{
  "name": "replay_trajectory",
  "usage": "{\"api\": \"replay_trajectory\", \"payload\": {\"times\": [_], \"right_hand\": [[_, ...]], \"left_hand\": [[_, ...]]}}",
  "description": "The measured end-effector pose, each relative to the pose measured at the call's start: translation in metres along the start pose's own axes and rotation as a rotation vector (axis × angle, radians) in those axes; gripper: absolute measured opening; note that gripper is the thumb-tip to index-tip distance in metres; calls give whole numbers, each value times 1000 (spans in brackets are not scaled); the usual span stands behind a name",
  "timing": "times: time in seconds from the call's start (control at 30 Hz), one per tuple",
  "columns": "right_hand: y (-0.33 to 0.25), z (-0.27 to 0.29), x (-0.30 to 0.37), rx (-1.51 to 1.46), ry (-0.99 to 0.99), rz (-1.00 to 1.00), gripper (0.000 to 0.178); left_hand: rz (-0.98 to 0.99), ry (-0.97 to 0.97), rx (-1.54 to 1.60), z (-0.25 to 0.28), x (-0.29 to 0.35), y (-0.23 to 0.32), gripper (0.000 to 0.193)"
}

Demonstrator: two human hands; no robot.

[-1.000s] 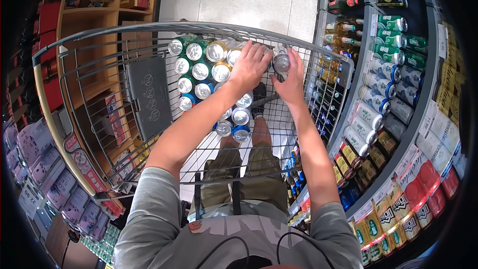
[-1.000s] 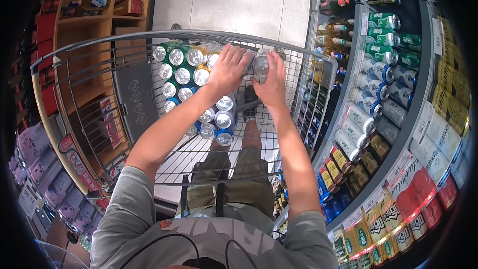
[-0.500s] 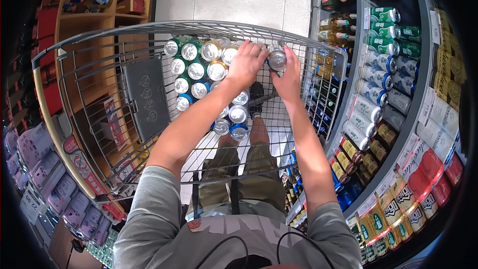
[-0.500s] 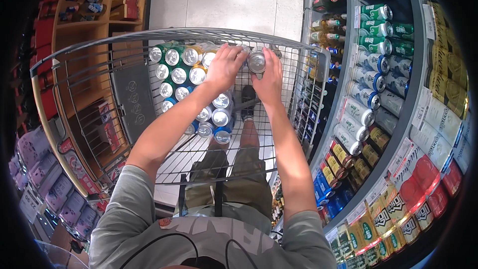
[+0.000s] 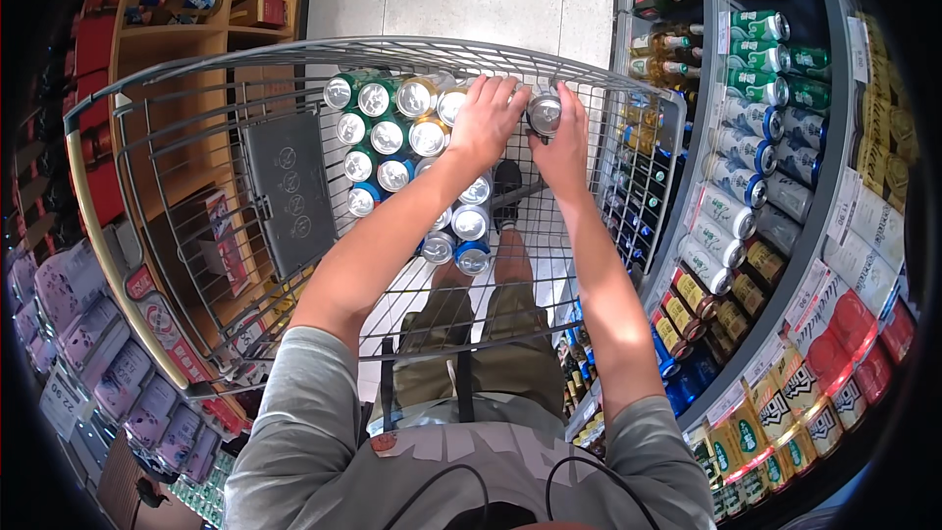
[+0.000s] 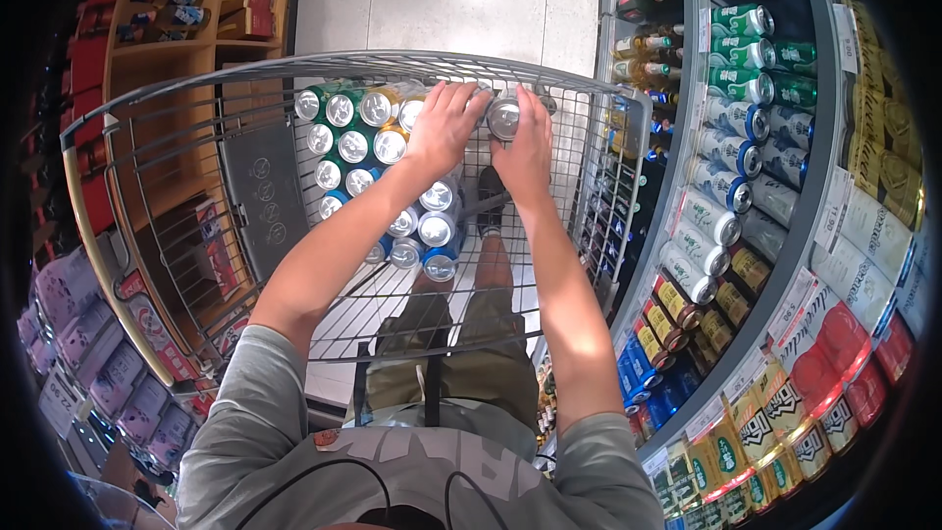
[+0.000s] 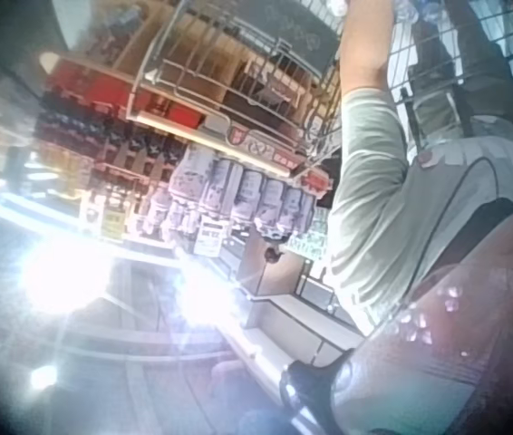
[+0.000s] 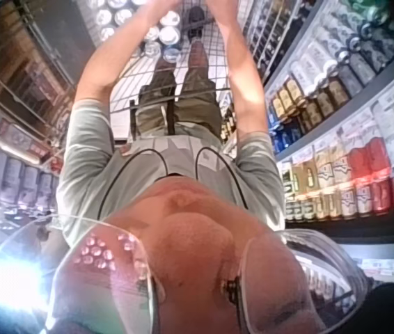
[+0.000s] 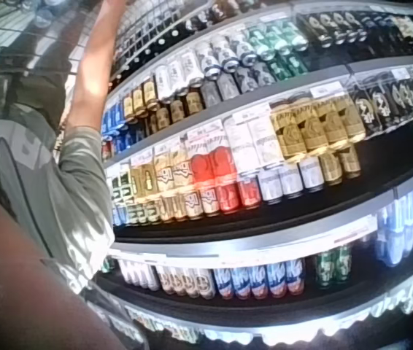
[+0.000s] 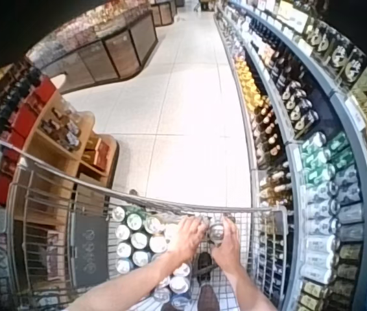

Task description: The person repeatedly picks up beverage cans from a refrigerated shelf and places them into a shopping cart. They then rearrange the cans in the cart to fit more items.

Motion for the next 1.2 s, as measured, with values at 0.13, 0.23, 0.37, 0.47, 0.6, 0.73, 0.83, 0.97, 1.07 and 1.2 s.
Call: {"api": "replay_trajectory", "payload": {"times": [0.13,0.23,0.37,0.47,0.6,0.73,0.83,0.97,1.07,1.2], "right_hand": [[-1,0,1,-4,22,26,97],[0,-2,5,40,58,69,101],[-2,-1,10,87,91,102,103],[-2,-1,15,45,60,53,103],[-8,3,23,16,55,18,99],[-17,18,44,53,125,0,92],[-27,47,81,-45,140,-71,85],[-66,126,158,-351,24,-256,39],[-88,179,234,-500,-93,-419,23],[-97,239,346,-500,-156,-770,32]], "left_hand": [[16,-5,-101,-1,-1,1,77],[10,7,-142,-5,0,-1,75],[14,3,-147,-6,0,0,77],[16,-47,-170,-1,1,3,80],[12,7,-109,4,4,2,83],[-33,140,-19,19,16,8,82],[-51,278,218,50,39,27,76],[-27,269,522,96,99,66,43],[16,31,769,99,157,100,18],[26,-318,974,110,228,172,19]]}}
Point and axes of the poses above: each hand's wrist, its own x-axis away from the middle knuckle, its own z-axis out of the back of the hand, y = z × x, the point moved 3 cm from there along -x, towards the middle knuckle, and after that the axes turned 10 degrees about x, right-handed, at the moved point
